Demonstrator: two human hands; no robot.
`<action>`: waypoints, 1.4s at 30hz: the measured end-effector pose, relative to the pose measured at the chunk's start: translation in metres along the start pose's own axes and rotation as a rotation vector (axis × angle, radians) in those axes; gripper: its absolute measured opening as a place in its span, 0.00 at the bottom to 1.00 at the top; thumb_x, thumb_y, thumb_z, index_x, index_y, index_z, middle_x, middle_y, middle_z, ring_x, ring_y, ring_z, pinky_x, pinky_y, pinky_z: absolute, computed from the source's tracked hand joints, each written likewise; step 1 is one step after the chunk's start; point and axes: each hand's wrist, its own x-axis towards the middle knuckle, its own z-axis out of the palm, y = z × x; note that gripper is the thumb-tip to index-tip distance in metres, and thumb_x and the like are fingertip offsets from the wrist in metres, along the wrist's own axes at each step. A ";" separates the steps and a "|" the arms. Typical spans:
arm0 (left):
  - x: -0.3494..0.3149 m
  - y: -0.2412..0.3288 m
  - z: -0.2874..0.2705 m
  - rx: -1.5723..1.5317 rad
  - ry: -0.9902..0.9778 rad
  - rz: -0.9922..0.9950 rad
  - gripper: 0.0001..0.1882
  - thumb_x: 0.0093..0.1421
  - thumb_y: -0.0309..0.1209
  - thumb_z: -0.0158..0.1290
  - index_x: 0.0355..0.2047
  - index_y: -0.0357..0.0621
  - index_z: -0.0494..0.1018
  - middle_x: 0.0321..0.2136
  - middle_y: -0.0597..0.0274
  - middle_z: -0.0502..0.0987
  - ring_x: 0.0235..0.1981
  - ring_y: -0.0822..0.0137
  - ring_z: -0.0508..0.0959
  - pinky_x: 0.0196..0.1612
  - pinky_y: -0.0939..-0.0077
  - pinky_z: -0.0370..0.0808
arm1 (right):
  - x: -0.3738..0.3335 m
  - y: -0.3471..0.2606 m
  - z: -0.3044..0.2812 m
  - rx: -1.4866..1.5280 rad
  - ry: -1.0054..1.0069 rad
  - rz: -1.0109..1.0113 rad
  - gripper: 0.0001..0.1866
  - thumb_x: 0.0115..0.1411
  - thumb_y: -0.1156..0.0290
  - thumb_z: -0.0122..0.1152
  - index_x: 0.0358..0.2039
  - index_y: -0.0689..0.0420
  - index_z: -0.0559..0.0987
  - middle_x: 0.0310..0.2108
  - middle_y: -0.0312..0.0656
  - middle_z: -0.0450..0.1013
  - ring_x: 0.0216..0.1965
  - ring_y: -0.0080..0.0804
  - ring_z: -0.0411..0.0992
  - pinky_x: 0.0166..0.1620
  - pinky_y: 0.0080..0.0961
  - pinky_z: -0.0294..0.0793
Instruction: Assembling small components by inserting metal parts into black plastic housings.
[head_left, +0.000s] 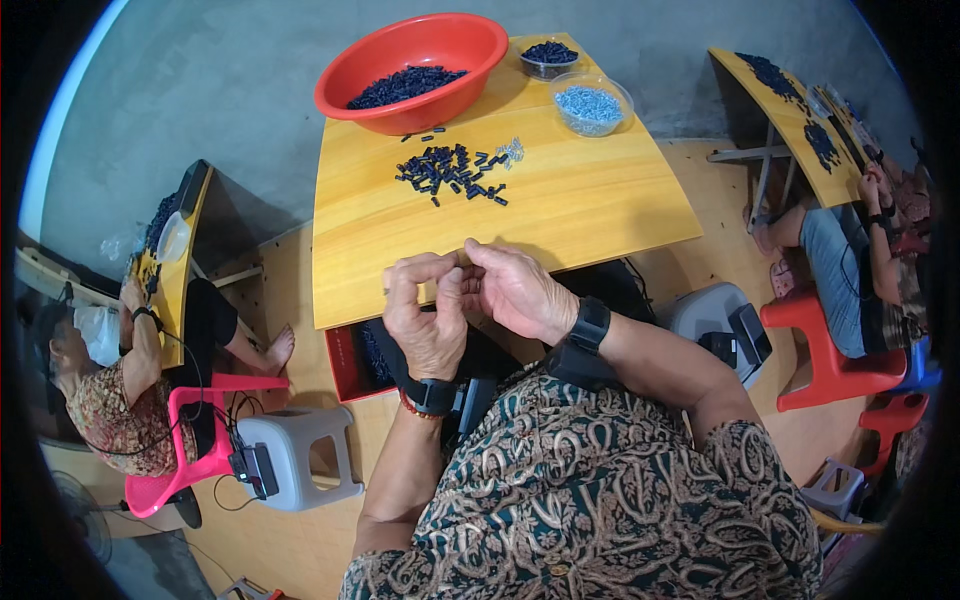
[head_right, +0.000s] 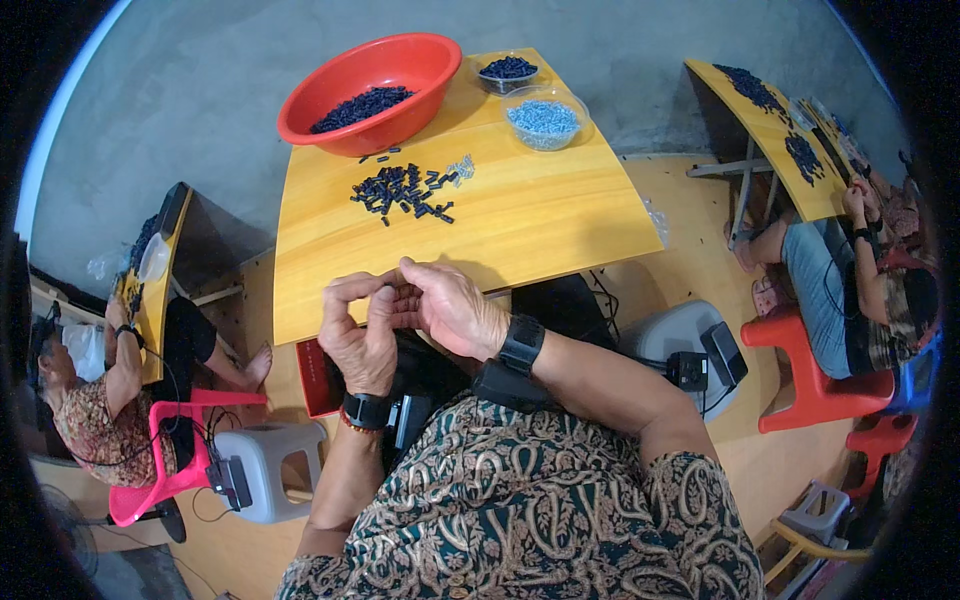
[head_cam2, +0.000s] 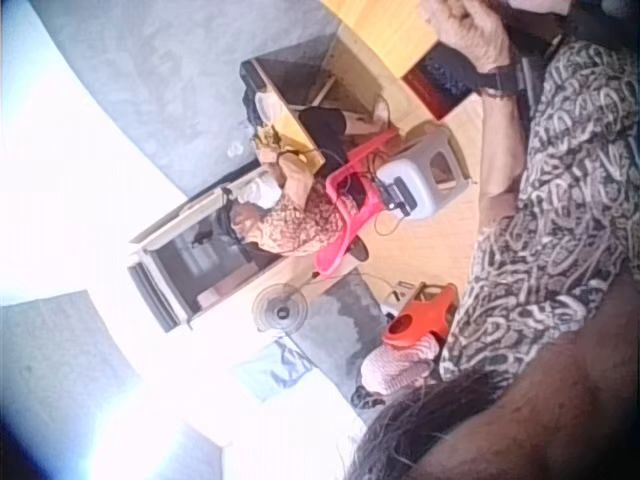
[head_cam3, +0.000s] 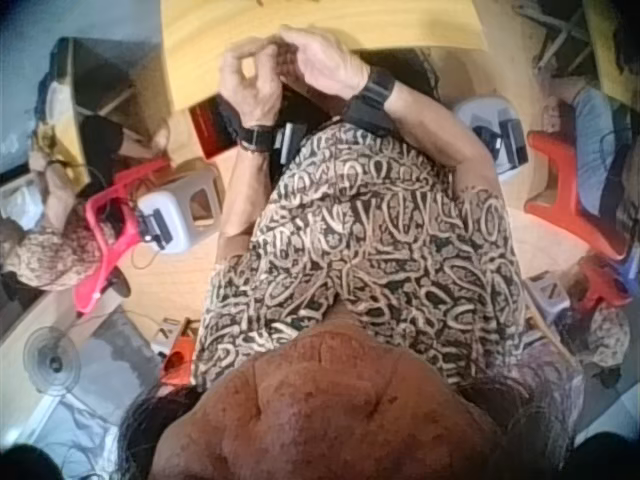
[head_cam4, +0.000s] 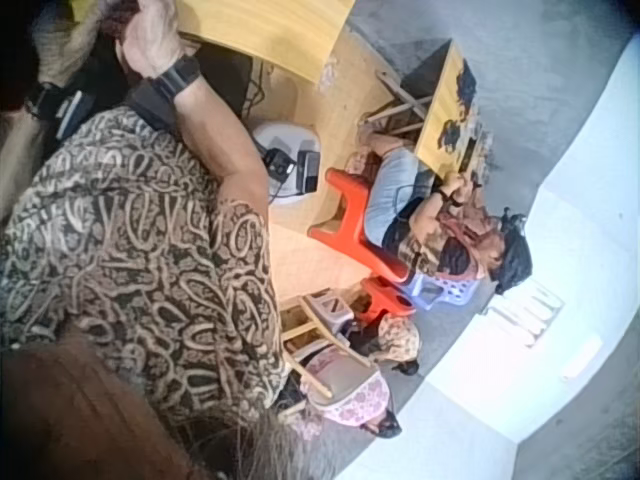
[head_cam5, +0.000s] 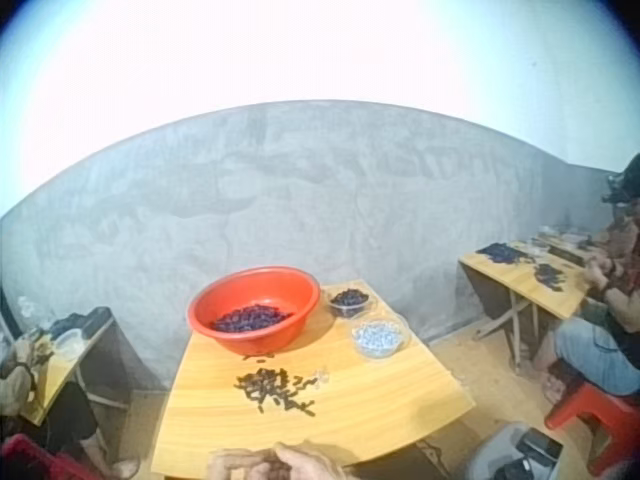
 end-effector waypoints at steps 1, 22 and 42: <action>0.005 0.010 -0.002 0.020 0.013 0.048 0.06 0.52 0.18 0.57 0.28 0.42 0.74 0.30 0.58 0.78 0.33 0.61 0.75 0.40 0.70 0.71 | 0.000 0.000 0.000 0.028 0.013 0.020 0.19 0.70 0.59 0.43 0.44 0.62 0.73 0.40 0.41 0.72 0.42 0.27 0.70 0.47 0.29 0.71; -0.001 -0.012 -0.011 -0.497 0.072 -0.398 0.08 0.59 0.20 0.57 0.39 0.37 0.73 0.35 0.59 0.78 0.35 0.71 0.78 0.41 0.78 0.77 | -0.006 -0.005 0.013 0.066 -0.102 -0.009 0.17 0.69 0.63 0.46 0.47 0.65 0.72 0.42 0.46 0.72 0.46 0.35 0.73 0.50 0.33 0.73; -0.007 -0.020 -0.006 -0.675 0.087 -0.566 0.04 0.60 0.23 0.58 0.33 0.40 0.73 0.30 0.63 0.77 0.30 0.73 0.76 0.37 0.79 0.76 | -0.005 0.001 0.002 -0.108 -0.067 -0.136 0.06 0.60 0.79 0.59 0.39 0.61 0.78 0.38 0.42 0.76 0.38 0.30 0.77 0.44 0.26 0.79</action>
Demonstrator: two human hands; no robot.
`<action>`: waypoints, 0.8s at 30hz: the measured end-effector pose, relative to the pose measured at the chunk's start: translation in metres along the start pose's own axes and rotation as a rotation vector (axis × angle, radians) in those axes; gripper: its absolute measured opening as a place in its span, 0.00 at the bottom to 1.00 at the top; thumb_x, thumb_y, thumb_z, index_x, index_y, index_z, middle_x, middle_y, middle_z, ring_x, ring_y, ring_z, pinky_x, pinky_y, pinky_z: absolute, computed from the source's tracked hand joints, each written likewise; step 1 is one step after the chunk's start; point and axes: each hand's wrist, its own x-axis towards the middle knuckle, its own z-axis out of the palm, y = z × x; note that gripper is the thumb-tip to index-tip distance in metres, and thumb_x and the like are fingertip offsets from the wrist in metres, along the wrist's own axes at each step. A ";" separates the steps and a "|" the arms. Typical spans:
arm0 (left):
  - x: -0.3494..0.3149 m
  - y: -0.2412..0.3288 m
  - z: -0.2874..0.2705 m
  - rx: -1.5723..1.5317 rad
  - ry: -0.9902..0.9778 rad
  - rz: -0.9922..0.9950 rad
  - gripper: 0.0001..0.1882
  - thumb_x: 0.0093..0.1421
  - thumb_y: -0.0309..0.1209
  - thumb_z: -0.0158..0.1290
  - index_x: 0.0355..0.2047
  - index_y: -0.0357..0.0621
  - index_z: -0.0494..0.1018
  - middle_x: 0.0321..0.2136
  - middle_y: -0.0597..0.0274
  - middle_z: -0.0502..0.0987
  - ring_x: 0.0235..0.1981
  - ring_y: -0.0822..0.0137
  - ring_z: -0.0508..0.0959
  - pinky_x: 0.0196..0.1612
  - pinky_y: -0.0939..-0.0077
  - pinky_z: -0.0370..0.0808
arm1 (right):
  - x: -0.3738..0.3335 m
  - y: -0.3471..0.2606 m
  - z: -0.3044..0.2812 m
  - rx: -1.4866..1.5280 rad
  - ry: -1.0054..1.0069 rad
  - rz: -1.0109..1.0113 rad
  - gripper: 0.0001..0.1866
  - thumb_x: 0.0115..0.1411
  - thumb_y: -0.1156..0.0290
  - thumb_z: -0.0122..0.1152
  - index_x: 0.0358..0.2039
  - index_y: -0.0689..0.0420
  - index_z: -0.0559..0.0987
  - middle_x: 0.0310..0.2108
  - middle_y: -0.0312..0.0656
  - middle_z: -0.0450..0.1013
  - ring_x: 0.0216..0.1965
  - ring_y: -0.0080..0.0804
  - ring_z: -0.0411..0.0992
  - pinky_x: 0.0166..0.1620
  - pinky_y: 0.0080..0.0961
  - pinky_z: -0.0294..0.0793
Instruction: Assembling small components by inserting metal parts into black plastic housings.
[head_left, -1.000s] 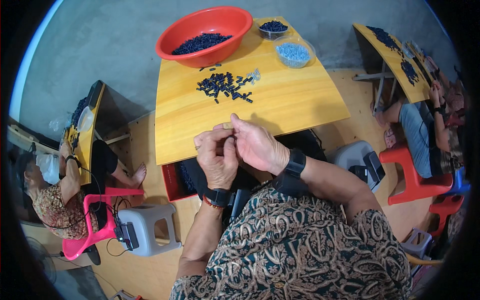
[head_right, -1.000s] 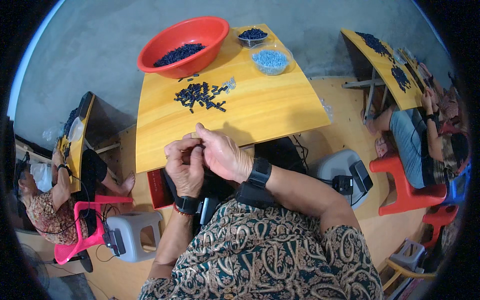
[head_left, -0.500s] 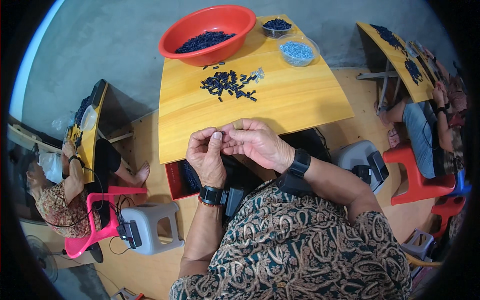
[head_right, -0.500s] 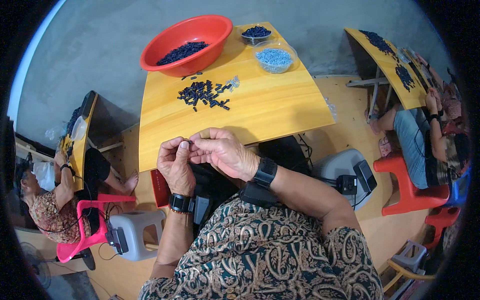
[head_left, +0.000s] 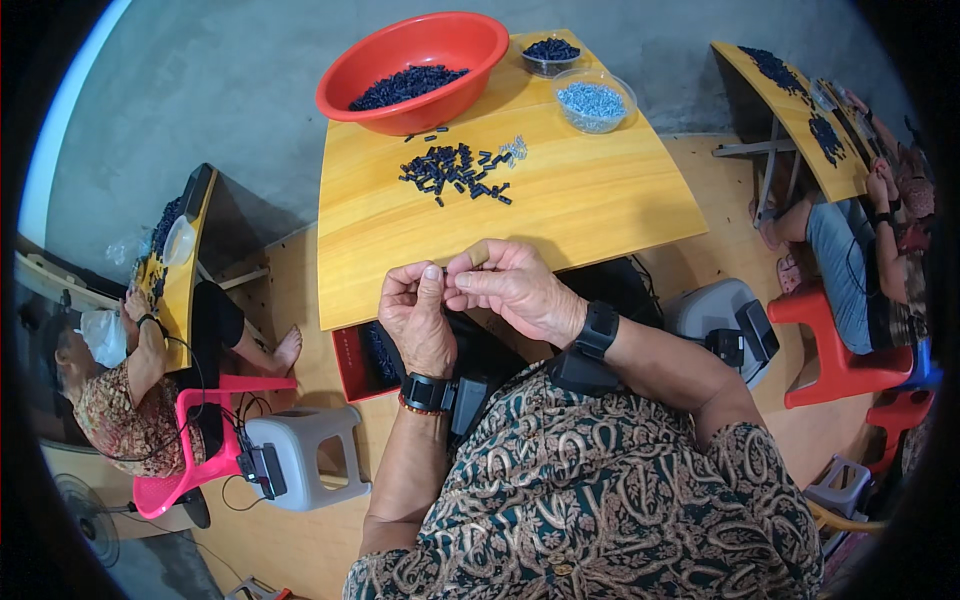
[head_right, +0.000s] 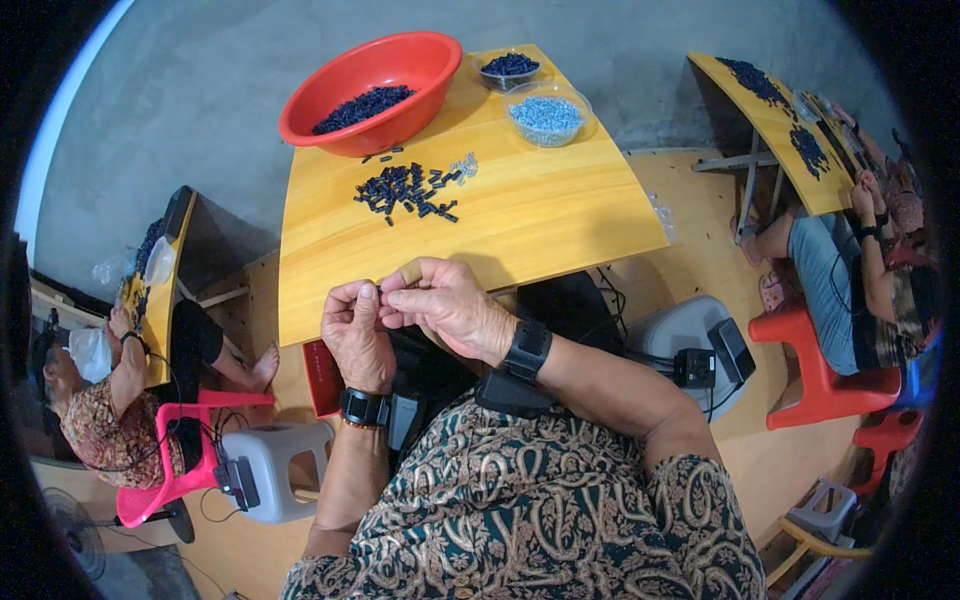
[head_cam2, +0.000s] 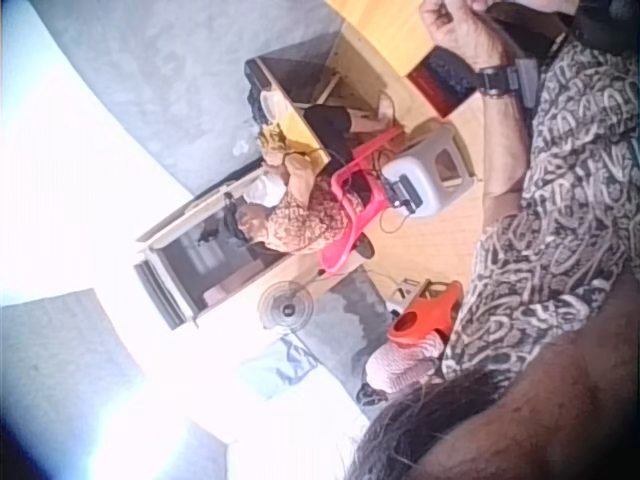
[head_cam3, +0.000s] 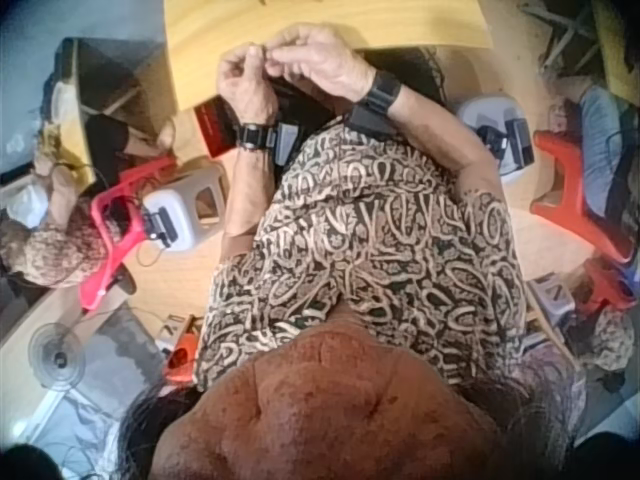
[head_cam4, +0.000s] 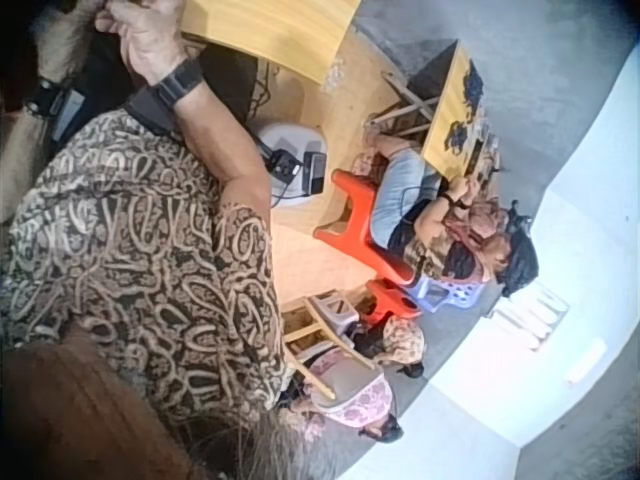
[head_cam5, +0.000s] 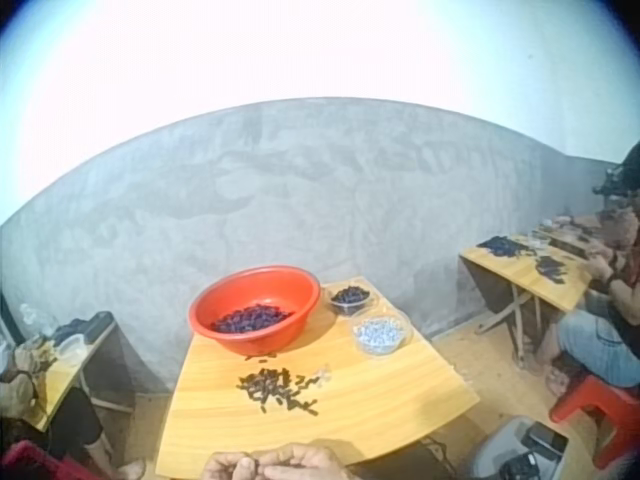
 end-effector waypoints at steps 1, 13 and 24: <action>0.000 -0.001 -0.001 0.000 0.006 -0.007 0.04 0.60 0.24 0.57 0.33 0.40 0.73 0.30 0.62 0.77 0.30 0.73 0.76 0.37 0.79 0.76 | 0.000 0.000 0.001 -0.010 -0.002 0.003 0.06 0.60 0.79 0.59 0.39 0.61 0.78 0.38 0.42 0.76 0.38 0.30 0.77 0.44 0.26 0.79; 0.002 -0.009 -0.006 -0.138 0.000 -0.055 0.05 0.60 0.26 0.58 0.31 0.40 0.72 0.29 0.62 0.78 0.29 0.74 0.77 0.36 0.79 0.76 | -0.001 -0.003 0.004 0.039 0.033 0.029 0.06 0.59 0.79 0.59 0.38 0.63 0.77 0.34 0.43 0.76 0.35 0.30 0.77 0.41 0.25 0.79; 0.002 -0.011 -0.009 -0.223 -0.044 -0.098 0.06 0.61 0.26 0.57 0.33 0.40 0.71 0.30 0.59 0.78 0.31 0.71 0.77 0.38 0.75 0.76 | -0.001 -0.006 0.002 -0.122 0.047 -0.048 0.09 0.59 0.78 0.60 0.40 0.65 0.76 0.32 0.41 0.76 0.32 0.26 0.77 0.37 0.20 0.79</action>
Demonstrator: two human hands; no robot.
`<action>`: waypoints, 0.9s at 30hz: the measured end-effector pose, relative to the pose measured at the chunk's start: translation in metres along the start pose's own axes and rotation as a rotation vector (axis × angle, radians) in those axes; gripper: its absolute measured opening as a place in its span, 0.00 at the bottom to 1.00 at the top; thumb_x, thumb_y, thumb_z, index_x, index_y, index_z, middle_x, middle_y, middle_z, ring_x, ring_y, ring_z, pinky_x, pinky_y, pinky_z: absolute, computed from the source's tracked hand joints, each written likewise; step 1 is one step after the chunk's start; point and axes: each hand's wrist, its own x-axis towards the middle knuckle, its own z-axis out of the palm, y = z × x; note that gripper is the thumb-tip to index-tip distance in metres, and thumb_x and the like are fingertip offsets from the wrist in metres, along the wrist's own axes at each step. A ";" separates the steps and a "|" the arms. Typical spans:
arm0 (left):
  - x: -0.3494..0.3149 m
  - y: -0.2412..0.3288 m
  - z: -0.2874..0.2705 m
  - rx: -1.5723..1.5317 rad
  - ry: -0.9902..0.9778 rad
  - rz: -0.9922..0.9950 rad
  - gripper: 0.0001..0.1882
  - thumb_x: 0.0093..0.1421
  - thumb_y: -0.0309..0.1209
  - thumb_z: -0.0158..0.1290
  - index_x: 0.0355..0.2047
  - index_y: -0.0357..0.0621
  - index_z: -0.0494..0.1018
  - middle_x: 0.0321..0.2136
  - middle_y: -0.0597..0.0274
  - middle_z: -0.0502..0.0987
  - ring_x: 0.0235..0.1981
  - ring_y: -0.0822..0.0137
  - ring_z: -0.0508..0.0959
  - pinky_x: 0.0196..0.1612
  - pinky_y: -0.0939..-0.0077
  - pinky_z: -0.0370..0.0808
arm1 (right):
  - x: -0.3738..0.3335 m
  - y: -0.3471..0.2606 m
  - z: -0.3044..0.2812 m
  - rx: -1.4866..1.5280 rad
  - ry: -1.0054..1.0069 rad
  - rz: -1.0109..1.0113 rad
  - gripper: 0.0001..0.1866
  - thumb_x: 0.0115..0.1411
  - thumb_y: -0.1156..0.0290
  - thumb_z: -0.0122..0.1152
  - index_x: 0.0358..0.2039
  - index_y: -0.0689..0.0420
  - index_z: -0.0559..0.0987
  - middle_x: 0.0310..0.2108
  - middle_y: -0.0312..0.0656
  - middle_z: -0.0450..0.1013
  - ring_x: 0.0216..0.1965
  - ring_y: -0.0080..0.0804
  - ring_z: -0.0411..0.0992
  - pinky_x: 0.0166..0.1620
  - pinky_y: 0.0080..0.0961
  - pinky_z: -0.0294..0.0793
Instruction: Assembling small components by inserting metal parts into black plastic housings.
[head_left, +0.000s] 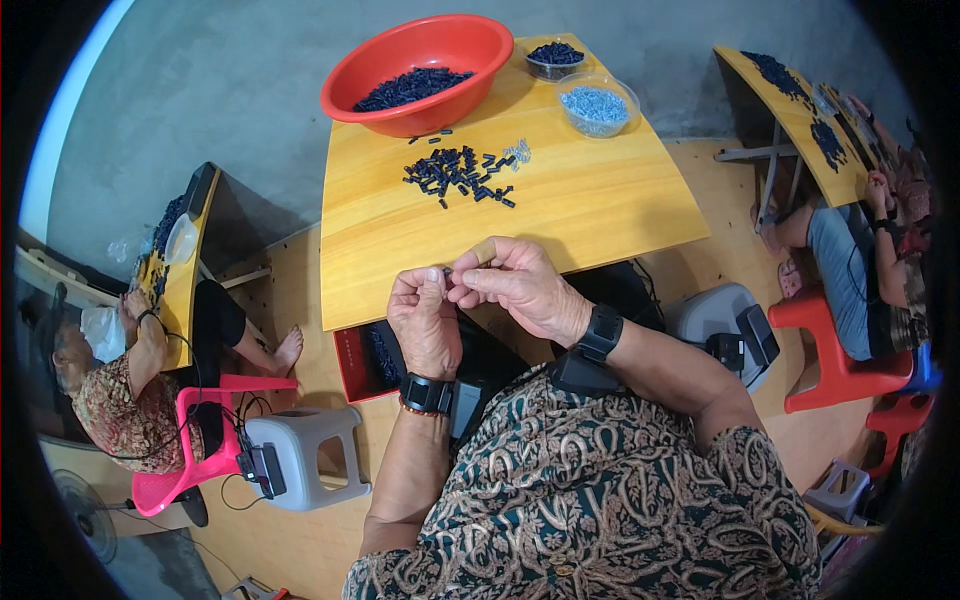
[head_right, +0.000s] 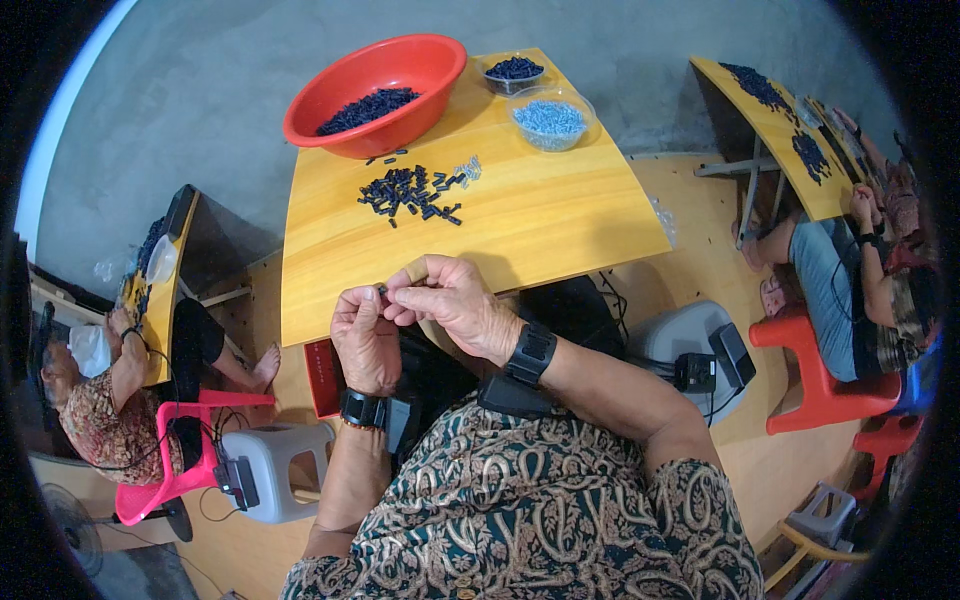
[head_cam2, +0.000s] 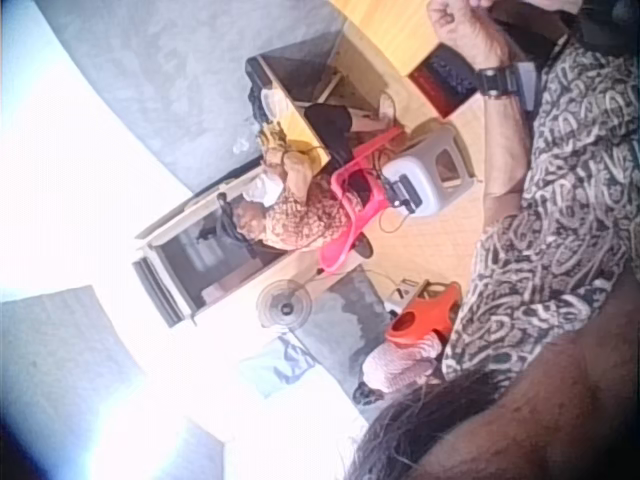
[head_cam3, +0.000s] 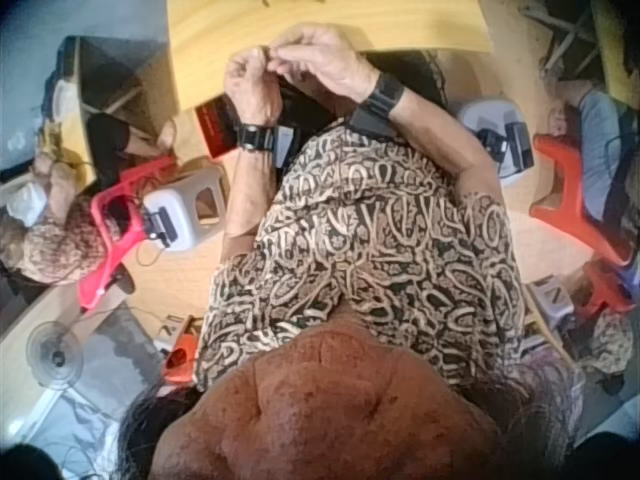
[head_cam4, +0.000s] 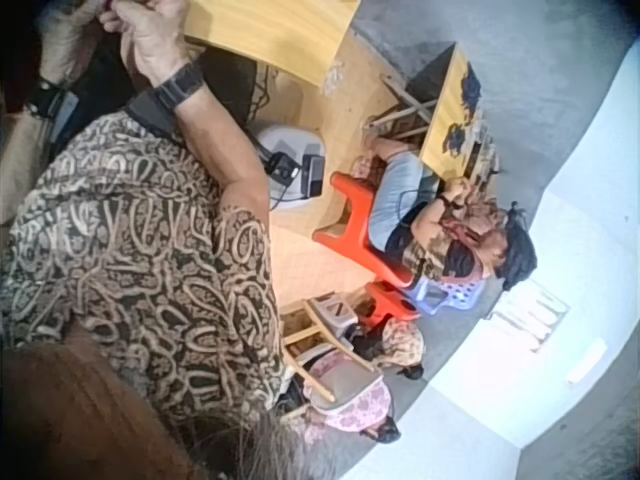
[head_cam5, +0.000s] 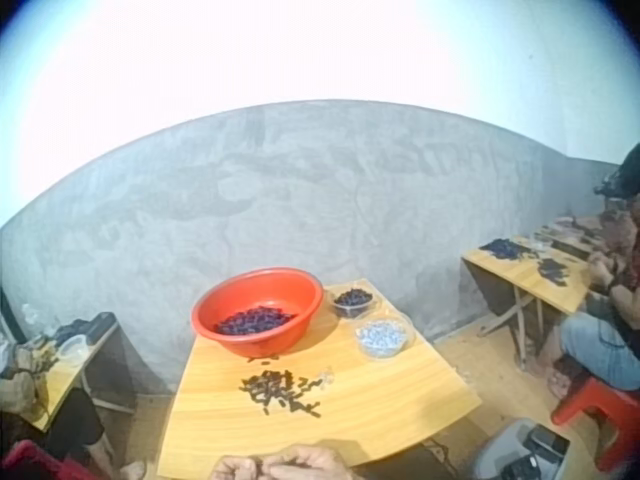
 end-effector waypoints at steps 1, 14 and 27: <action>0.000 -0.001 -0.001 -0.033 -0.006 -0.016 0.06 0.61 0.26 0.57 0.33 0.40 0.71 0.30 0.59 0.78 0.31 0.70 0.77 0.38 0.73 0.76 | 0.000 -0.002 0.000 -0.031 0.021 -0.003 0.09 0.59 0.78 0.61 0.39 0.66 0.77 0.31 0.41 0.76 0.32 0.25 0.77 0.37 0.19 0.78; -0.004 0.010 0.009 0.019 -0.055 -0.182 0.02 0.62 0.25 0.55 0.33 0.42 0.72 0.28 0.62 0.77 0.28 0.69 0.76 0.39 0.70 0.76 | 0.006 -0.023 -0.007 -0.616 -0.037 -0.138 0.06 0.59 0.76 0.61 0.35 0.64 0.80 0.27 0.38 0.77 0.27 0.19 0.75 0.28 0.15 0.74; 0.003 0.015 -0.004 -0.008 -0.049 -0.142 0.09 0.63 0.25 0.52 0.44 0.38 0.73 0.31 0.63 0.74 0.30 0.71 0.73 0.42 0.71 0.75 | 0.096 -0.031 -0.023 -1.439 -0.002 -0.432 0.09 0.54 0.75 0.58 0.34 0.65 0.79 0.25 0.49 0.75 0.27 0.39 0.75 0.32 0.35 0.73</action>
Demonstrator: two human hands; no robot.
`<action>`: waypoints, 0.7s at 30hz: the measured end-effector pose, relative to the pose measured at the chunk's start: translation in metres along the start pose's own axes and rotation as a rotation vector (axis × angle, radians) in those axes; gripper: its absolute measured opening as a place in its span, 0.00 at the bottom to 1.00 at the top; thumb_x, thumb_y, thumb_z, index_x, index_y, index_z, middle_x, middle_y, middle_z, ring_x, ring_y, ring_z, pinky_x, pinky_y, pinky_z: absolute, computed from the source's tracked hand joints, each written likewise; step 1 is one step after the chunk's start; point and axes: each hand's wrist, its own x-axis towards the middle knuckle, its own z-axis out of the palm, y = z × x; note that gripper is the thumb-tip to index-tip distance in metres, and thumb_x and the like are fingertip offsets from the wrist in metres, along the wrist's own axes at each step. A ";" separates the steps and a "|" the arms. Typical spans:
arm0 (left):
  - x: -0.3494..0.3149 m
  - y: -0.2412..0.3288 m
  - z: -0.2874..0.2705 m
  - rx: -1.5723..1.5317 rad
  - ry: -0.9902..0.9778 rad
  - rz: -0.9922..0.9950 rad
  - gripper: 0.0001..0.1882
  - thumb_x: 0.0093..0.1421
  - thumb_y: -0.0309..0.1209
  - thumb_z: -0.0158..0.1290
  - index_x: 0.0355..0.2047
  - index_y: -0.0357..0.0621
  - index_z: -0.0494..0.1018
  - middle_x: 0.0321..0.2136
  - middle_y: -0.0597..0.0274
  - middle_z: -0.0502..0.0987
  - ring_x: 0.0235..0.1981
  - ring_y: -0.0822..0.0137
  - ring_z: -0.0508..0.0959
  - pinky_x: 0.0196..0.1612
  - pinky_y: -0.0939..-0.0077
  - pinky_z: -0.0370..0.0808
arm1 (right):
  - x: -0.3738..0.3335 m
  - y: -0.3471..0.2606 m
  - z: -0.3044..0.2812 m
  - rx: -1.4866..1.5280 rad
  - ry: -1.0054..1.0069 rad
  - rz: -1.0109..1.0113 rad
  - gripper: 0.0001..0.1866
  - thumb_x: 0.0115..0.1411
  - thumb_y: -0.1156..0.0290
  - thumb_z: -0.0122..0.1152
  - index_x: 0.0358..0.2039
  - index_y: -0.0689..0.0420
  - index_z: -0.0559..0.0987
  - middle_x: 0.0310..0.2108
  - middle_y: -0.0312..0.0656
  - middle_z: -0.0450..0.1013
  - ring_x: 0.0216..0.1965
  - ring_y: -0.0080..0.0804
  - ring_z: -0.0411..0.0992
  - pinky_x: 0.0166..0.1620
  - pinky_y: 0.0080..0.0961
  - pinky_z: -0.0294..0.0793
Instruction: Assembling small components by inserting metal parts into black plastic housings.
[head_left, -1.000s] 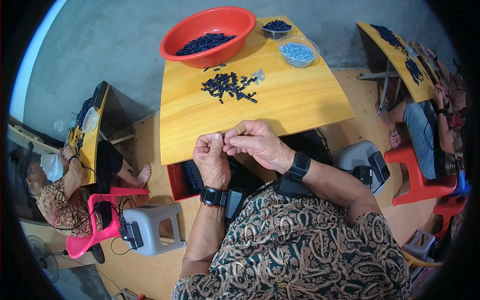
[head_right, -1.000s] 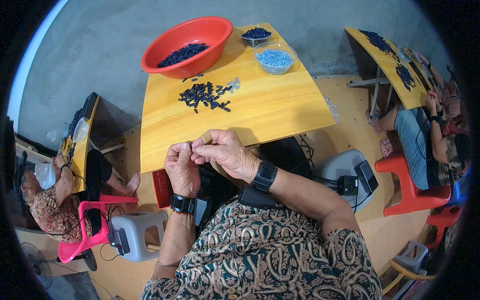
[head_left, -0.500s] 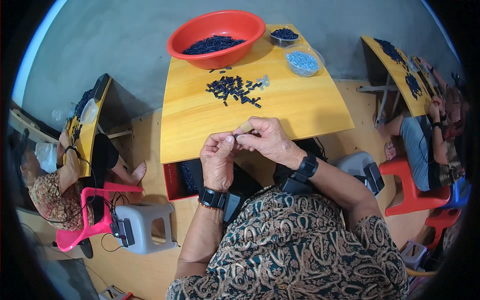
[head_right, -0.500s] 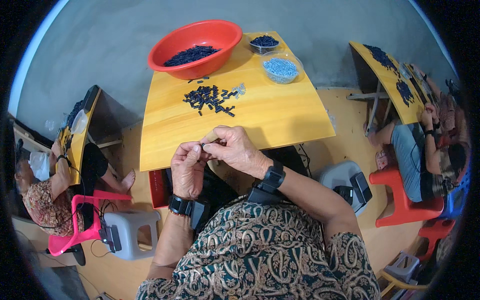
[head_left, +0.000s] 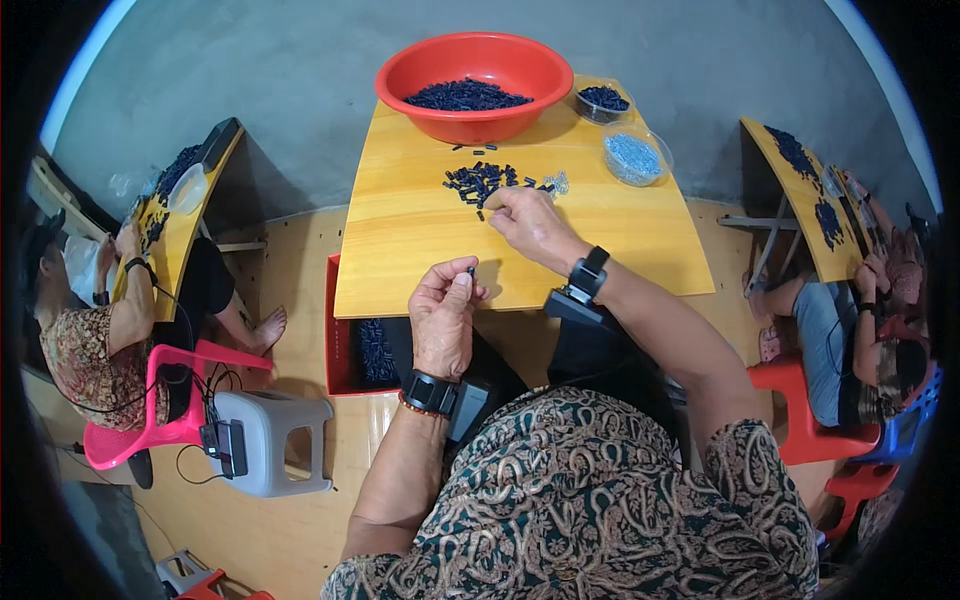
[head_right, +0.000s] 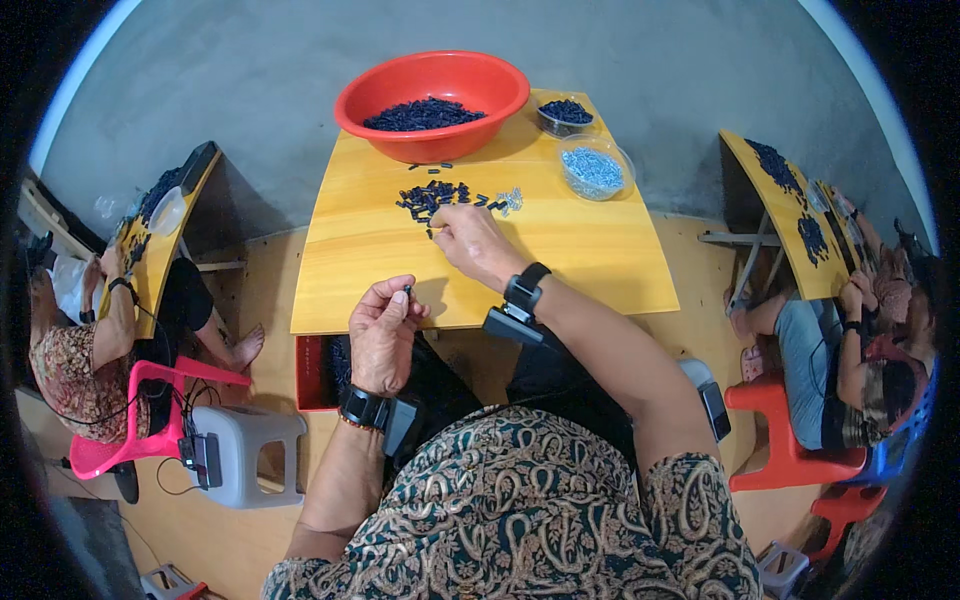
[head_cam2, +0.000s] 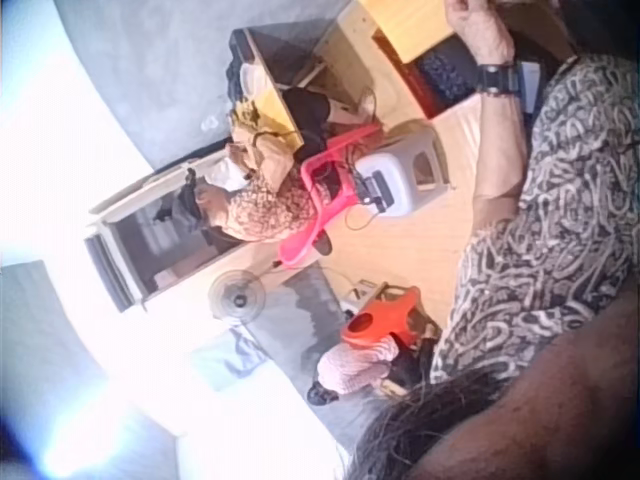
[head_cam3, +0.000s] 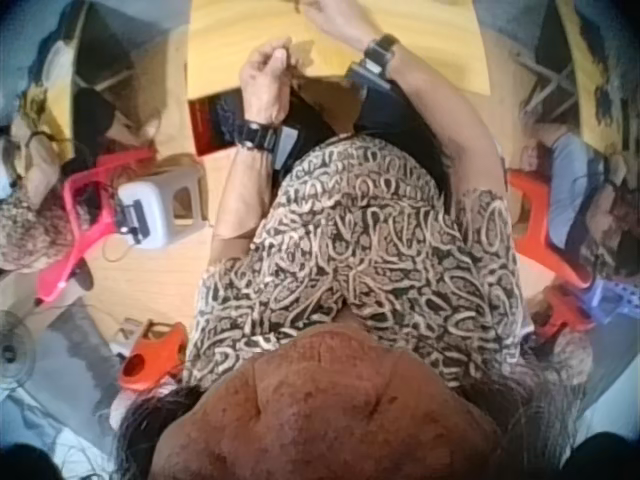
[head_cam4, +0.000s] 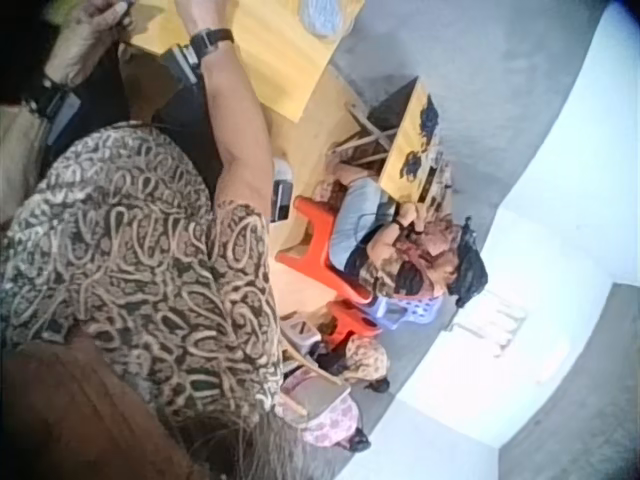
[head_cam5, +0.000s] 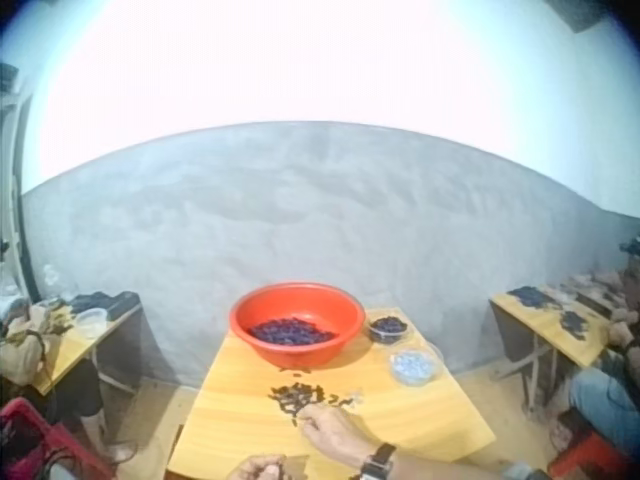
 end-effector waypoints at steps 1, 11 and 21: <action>0.000 0.000 -0.001 0.003 0.002 0.004 0.08 0.63 0.25 0.52 0.43 0.38 0.72 0.31 0.63 0.73 0.30 0.71 0.73 0.42 0.72 0.75 | 0.005 0.002 0.003 -0.001 -0.004 -0.004 0.09 0.54 0.75 0.58 0.34 0.65 0.79 0.25 0.49 0.75 0.27 0.39 0.75 0.32 0.35 0.73; 0.002 -0.002 0.002 -0.048 0.048 0.001 0.06 0.64 0.22 0.49 0.42 0.40 0.71 0.33 0.60 0.75 0.27 0.73 0.73 0.39 0.73 0.76 | 0.026 0.005 0.016 -0.266 -0.100 -0.091 0.07 0.52 0.76 0.53 0.25 0.68 0.75 0.27 0.61 0.72 0.34 0.59 0.73 0.39 0.48 0.72; 0.004 -0.006 -0.004 0.037 0.108 0.073 0.08 0.63 0.21 0.51 0.43 0.37 0.71 0.33 0.59 0.76 0.26 0.75 0.74 0.36 0.79 0.77 | 0.021 0.008 0.017 -0.387 -0.125 -0.164 0.07 0.53 0.78 0.48 0.26 0.67 0.74 0.28 0.60 0.71 0.33 0.58 0.73 0.37 0.48 0.72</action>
